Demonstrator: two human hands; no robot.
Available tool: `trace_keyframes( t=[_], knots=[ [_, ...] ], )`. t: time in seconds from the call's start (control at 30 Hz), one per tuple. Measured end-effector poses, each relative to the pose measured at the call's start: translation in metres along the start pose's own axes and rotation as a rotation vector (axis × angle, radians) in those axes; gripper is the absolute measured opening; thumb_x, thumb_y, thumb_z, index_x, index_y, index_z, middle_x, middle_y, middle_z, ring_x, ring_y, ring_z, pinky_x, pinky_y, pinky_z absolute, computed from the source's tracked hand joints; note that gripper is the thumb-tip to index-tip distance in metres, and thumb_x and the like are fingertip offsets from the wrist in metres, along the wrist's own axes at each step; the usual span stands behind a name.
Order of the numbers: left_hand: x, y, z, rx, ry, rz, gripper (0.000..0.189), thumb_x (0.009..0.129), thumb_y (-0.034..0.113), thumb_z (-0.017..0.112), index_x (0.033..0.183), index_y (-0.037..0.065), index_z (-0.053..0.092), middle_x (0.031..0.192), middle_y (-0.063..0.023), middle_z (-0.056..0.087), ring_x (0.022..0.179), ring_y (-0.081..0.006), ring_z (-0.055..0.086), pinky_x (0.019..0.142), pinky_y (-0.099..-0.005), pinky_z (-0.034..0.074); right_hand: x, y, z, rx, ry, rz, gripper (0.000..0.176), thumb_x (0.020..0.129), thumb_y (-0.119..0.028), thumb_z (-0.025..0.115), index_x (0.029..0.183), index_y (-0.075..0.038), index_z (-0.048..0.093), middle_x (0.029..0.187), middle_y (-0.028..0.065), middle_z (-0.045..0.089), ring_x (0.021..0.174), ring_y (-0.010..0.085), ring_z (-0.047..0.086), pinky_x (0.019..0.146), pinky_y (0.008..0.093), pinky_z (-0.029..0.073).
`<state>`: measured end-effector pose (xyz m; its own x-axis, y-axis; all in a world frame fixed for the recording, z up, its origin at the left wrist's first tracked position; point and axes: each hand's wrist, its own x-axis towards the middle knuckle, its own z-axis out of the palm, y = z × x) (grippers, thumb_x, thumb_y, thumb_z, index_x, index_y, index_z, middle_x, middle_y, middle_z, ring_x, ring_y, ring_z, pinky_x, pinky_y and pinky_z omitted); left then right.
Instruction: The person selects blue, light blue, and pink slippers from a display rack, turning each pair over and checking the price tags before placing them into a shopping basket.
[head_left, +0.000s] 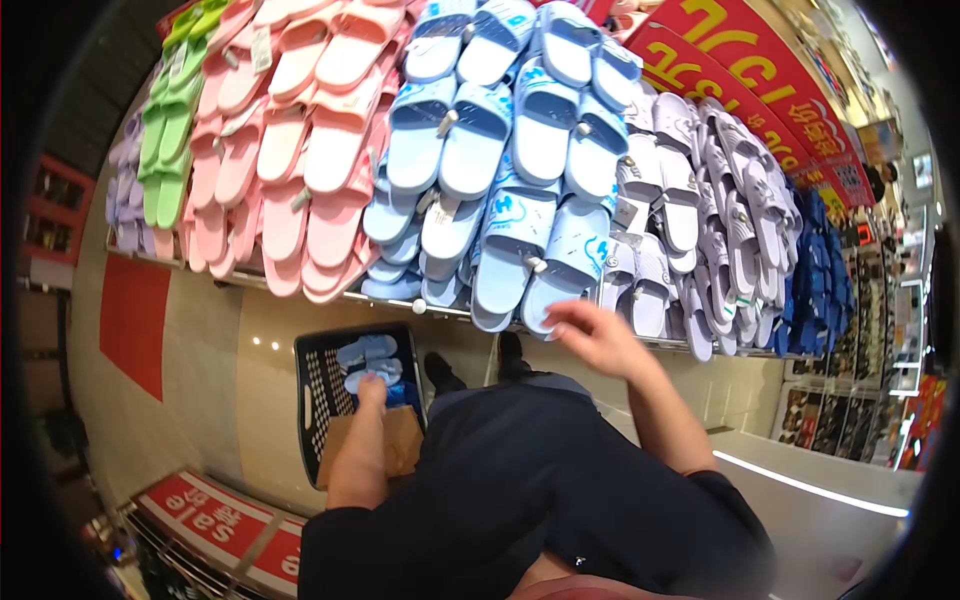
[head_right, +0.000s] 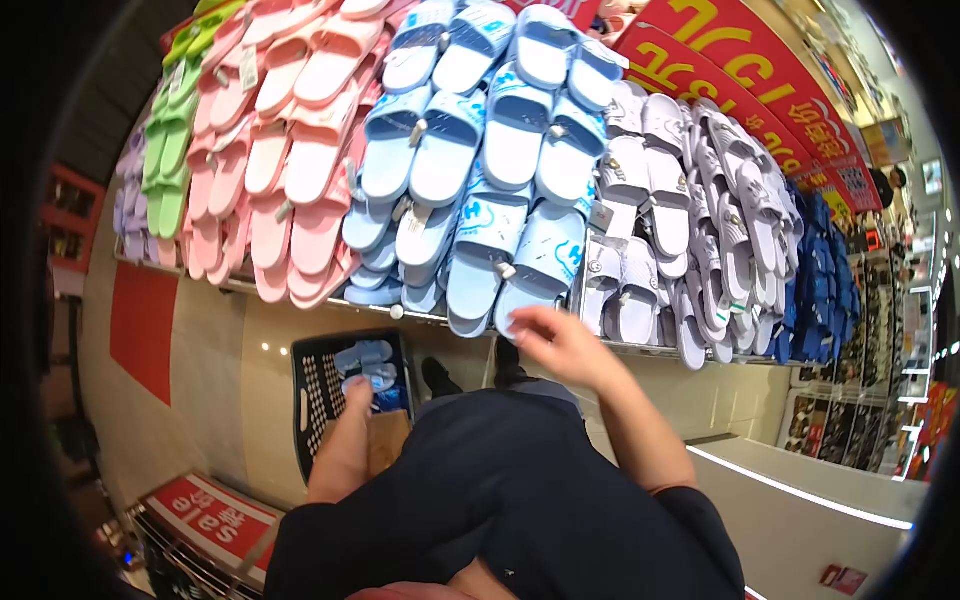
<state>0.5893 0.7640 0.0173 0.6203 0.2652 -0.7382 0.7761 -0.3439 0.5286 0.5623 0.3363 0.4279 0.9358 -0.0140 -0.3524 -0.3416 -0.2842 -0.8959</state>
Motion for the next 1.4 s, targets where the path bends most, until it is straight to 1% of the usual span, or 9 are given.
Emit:
trace_keyframes(
  t=[0.17, 0.27, 0.37, 0.67, 0.7, 0.83, 1.1, 1.23, 1.4],
  knots=[
    [-0.077, 0.034, 0.029, -0.194, -0.233, -0.035, 0.038, 0.091, 0.017, 0.062, 0.127, 0.005, 0.056, 0.110, -0.0080, 0.064, 0.090, -0.0185, 0.060, 0.079, -0.0325, 0.048, 0.077, -0.012, -0.111, -0.203, 0.550, -0.287, 0.026, 0.091, -0.017, 0.060, 0.109, 0.001, 0.066, 0.084, 0.0099, 0.069, 0.074, 0.0154, 0.064, 0.068, 0.0297, 0.050],
    [-0.137, 0.070, 0.021, -0.256, -0.339, -0.070, 0.036, 0.096, 0.021, 0.057, 0.129, 0.006, 0.055, 0.111, -0.0053, 0.062, 0.087, -0.0154, 0.062, 0.076, -0.0292, 0.048, 0.125, -0.044, -0.164, -0.459, 0.734, -0.390, 0.034, 0.091, -0.022, 0.059, 0.112, 0.004, 0.065, 0.088, 0.0140, 0.070, 0.079, 0.0193, 0.065, 0.074, 0.0313, 0.051],
    [-0.169, 0.086, 0.009, -0.360, -0.338, -0.061, 0.036, 0.097, 0.021, 0.056, 0.130, 0.006, 0.054, 0.110, -0.0057, 0.062, 0.087, -0.0152, 0.064, 0.075, -0.0277, 0.049, 0.183, -0.065, -0.205, -0.518, 0.745, -0.337, 0.049, 0.086, -0.032, 0.060, 0.115, 0.006, 0.064, 0.106, 0.0239, 0.069, 0.100, 0.0334, 0.067, 0.089, 0.0383, 0.051],
    [-0.247, 0.107, -0.011, -0.572, -0.188, 0.027, 0.031, 0.100, 0.019, 0.053, 0.129, 0.007, 0.052, 0.104, -0.0057, 0.063, 0.087, -0.0140, 0.065, 0.074, -0.0249, 0.051, 0.348, -0.073, -0.259, -0.679, 0.754, 0.043, 0.068, 0.086, -0.058, 0.056, 0.099, 0.007, 0.069, 0.086, 0.0211, 0.072, 0.086, 0.0378, 0.070, 0.080, 0.0436, 0.052],
    [-0.257, 0.107, -0.009, -0.590, -0.174, 0.036, 0.030, 0.101, 0.019, 0.052, 0.128, 0.007, 0.052, 0.103, -0.0058, 0.063, 0.087, -0.0141, 0.065, 0.074, -0.0248, 0.051, 0.355, -0.075, -0.260, -0.596, 0.746, 0.115, 0.072, 0.087, -0.059, 0.054, 0.103, 0.009, 0.068, 0.097, 0.0244, 0.070, 0.096, 0.0377, 0.068, 0.087, 0.0429, 0.051],
    [-0.288, 0.109, 0.000, -0.843, -0.246, 0.014, 0.031, 0.101, 0.019, 0.052, 0.128, 0.003, 0.051, 0.104, -0.0082, 0.063, 0.088, -0.0161, 0.065, 0.076, -0.0260, 0.052, 0.355, -0.084, -0.255, -0.522, 0.837, 0.143, 0.064, 0.087, -0.052, 0.052, 0.112, 0.006, 0.066, 0.118, 0.0293, 0.062, 0.115, 0.0376, 0.061, 0.100, 0.0424, 0.045],
    [-0.338, 0.170, -0.004, -0.765, -0.311, 0.257, 0.030, 0.101, 0.011, 0.049, 0.128, -0.001, 0.050, 0.106, -0.0117, 0.063, 0.091, -0.0182, 0.064, 0.084, -0.0295, 0.052, 0.321, -0.083, -0.248, -0.485, 1.081, -0.439, 0.038, 0.085, -0.031, 0.052, 0.083, 0.004, 0.070, 0.081, 0.0263, 0.067, 0.076, 0.0426, 0.065, 0.074, 0.0464, 0.051],
    [-0.348, 0.228, -0.012, -0.639, -0.489, 0.556, 0.034, 0.099, 0.006, 0.049, 0.131, -0.003, 0.048, 0.111, -0.0141, 0.063, 0.095, -0.0200, 0.064, 0.088, -0.0306, 0.050, 0.202, -0.111, -0.177, -0.149, 0.816, -0.650, 0.020, 0.085, -0.017, 0.057, 0.081, 0.000, 0.066, 0.072, 0.0214, 0.064, 0.064, 0.0385, 0.061, 0.061, 0.0424, 0.048],
    [-0.359, 0.325, 0.001, -0.653, -0.734, 1.017, 0.113, 0.074, 0.052, 0.081, 0.152, 0.000, 0.017, 0.148, -0.0187, 0.036, 0.134, -0.0298, 0.041, 0.107, -0.0411, 0.036, 0.097, -0.087, -0.075, -0.299, 0.554, -1.041, 0.009, 0.077, -0.011, 0.066, 0.084, -0.005, 0.066, 0.071, 0.0147, 0.060, 0.063, 0.0329, 0.061, 0.058, 0.0402, 0.049]
  ],
)
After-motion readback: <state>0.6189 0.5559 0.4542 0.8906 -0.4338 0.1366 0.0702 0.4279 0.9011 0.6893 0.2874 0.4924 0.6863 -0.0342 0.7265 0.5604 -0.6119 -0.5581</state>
